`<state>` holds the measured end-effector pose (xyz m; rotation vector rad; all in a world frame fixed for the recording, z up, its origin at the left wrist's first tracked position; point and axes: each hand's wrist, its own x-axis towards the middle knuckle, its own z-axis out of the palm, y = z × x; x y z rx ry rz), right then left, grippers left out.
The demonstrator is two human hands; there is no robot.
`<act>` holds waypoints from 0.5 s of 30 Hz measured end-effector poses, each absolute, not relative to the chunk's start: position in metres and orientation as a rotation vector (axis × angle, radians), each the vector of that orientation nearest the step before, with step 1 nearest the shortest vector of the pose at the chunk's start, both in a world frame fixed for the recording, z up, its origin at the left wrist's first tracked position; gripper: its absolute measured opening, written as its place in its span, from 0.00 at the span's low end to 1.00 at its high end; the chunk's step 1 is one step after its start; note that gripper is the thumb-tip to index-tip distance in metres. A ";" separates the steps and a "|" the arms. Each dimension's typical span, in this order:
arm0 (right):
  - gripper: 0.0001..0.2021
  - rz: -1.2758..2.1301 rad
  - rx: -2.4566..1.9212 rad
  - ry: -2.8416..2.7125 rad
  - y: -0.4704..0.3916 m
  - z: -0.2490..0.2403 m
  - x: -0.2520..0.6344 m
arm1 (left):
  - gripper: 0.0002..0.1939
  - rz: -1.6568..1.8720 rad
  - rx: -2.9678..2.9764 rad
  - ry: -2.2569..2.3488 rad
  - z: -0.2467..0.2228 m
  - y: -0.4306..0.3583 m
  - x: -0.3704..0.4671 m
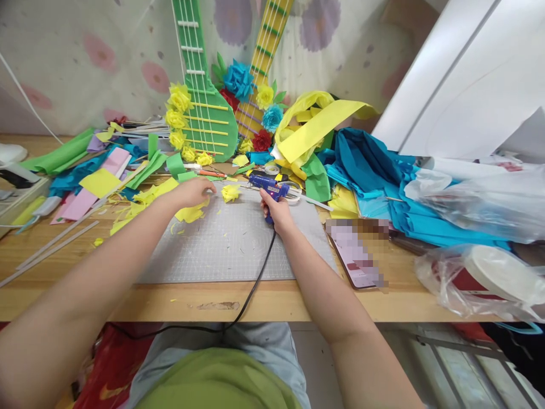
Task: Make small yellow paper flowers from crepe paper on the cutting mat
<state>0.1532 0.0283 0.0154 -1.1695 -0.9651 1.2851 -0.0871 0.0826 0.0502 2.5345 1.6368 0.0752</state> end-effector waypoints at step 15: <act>0.20 1.277 -1.174 -0.956 0.028 0.016 0.153 | 0.16 -0.308 2.461 1.666 0.063 0.096 -0.075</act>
